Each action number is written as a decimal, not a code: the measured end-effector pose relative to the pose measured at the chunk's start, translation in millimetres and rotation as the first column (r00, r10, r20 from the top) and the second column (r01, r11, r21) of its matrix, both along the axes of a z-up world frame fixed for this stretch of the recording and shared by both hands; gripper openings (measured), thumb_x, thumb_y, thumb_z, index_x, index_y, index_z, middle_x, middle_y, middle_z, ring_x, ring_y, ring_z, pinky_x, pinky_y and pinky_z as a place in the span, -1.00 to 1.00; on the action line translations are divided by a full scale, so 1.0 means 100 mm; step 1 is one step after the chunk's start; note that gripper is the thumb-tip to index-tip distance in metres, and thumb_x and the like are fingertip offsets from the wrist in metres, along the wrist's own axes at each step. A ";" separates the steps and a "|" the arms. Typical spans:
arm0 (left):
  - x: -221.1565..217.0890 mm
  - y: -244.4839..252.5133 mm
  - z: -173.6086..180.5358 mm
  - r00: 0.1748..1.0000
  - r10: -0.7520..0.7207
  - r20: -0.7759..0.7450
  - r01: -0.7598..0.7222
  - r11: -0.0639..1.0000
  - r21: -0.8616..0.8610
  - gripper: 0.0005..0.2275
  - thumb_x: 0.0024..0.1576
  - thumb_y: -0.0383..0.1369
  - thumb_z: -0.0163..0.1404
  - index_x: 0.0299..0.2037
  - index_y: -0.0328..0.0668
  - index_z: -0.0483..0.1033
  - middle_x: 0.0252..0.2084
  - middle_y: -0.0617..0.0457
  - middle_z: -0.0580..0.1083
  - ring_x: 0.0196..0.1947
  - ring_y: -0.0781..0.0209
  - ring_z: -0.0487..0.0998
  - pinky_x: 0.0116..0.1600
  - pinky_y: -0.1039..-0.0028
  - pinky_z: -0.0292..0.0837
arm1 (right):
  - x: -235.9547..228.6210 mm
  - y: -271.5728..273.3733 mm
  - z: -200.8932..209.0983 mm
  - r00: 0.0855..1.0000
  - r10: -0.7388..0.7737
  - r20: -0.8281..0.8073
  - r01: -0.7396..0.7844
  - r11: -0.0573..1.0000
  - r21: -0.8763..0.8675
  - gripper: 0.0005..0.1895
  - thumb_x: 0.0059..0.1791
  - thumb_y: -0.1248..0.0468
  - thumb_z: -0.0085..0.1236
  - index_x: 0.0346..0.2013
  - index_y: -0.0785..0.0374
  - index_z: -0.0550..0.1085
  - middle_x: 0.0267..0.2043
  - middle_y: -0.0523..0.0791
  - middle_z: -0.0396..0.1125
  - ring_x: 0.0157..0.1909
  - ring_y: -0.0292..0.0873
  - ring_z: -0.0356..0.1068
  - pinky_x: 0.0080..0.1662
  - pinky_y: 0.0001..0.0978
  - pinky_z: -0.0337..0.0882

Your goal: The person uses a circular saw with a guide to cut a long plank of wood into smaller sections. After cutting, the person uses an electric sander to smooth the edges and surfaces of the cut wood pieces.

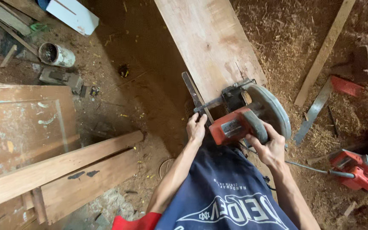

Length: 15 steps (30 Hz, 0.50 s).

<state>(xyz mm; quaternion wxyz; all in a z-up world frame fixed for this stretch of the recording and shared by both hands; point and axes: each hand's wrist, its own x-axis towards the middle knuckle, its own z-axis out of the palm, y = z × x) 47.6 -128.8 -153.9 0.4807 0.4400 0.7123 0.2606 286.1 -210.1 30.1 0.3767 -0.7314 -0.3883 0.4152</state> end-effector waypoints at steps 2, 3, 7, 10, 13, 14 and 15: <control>0.03 -0.02 0.02 0.999 0.022 -0.031 -0.022 1.000 -0.017 -0.55 0.12 -0.14 0.16 0.09 -0.37 0.55 0.08 -0.18 0.54 0.05 0.00 0.55 0.13 0.30 0.41 | 0.00 0.00 -0.03 1.000 -0.031 0.004 0.031 0.999 -0.036 -0.42 -0.09 0.10 0.31 0.16 0.31 0.48 -0.15 -0.05 0.51 -0.15 -0.24 0.47 -0.07 -0.32 0.48; 0.05 0.00 0.05 0.998 0.044 -0.047 -0.047 0.998 -0.047 -0.55 0.11 -0.13 0.16 0.07 -0.34 0.57 0.05 -0.17 0.55 0.02 0.01 0.57 0.11 0.31 0.43 | -0.01 0.01 -0.04 0.999 -0.027 0.023 0.029 0.996 -0.080 -0.46 -0.06 0.07 0.28 0.12 0.31 0.49 -0.22 -0.03 0.51 -0.19 -0.22 0.47 -0.10 -0.30 0.48; 0.13 0.16 0.28 0.994 0.017 -0.110 -0.029 0.994 -0.105 -0.61 0.10 -0.10 0.14 -0.12 -0.34 0.66 -0.14 -0.11 0.60 -0.13 0.08 0.59 0.01 0.30 0.46 | -0.04 0.11 0.04 0.997 -0.072 -0.001 0.069 0.954 -0.292 -0.49 -0.05 -0.04 0.19 0.01 0.27 0.55 -0.40 0.01 0.51 -0.40 -0.11 0.48 -0.25 -0.21 0.48; 0.12 0.21 0.33 0.995 0.071 -0.070 -0.081 0.986 -0.144 -0.64 0.10 -0.10 0.15 -0.16 -0.28 0.66 -0.31 0.00 0.63 -0.29 0.23 0.56 -0.12 0.40 0.44 | -0.05 0.16 0.09 0.998 -0.062 0.000 0.060 0.964 -0.257 -0.49 -0.08 -0.05 0.21 -0.01 0.24 0.56 -0.41 0.04 0.51 -0.39 -0.06 0.53 -0.23 -0.20 0.49; 0.06 0.26 0.25 0.990 0.074 -0.116 -0.100 0.967 -0.234 -0.56 0.27 -0.09 0.21 -0.28 -0.50 0.61 -0.49 -0.02 0.33 -0.42 0.18 0.27 -0.34 0.32 0.17 | 0.00 0.21 0.10 0.999 -0.042 0.035 0.046 0.993 -0.113 -0.46 -0.10 -0.08 0.23 0.01 0.23 0.56 -0.32 0.11 0.51 -0.28 0.06 0.56 -0.18 -0.14 0.51; 0.04 0.29 0.21 0.990 0.088 -0.108 -0.113 0.960 -0.255 -0.59 0.25 -0.09 0.20 -0.29 -0.45 0.64 -0.45 -0.01 0.39 -0.43 0.21 0.31 -0.36 0.36 0.22 | 0.03 0.22 0.09 0.998 -0.042 0.044 0.045 0.996 -0.071 -0.44 -0.10 -0.09 0.24 0.01 0.23 0.55 -0.27 0.13 0.51 -0.24 0.11 0.56 -0.17 -0.11 0.51; 0.03 0.35 0.18 0.990 0.102 -0.100 -0.126 0.953 -0.275 -0.61 0.23 -0.09 0.18 -0.29 -0.41 0.67 -0.42 0.00 0.45 -0.43 0.24 0.35 -0.37 0.39 0.27 | 0.05 0.24 0.09 0.999 -0.026 0.027 0.029 0.993 -0.114 -0.44 -0.12 -0.12 0.24 -0.01 0.22 0.56 -0.28 0.13 0.51 -0.24 0.14 0.55 -0.17 -0.08 0.51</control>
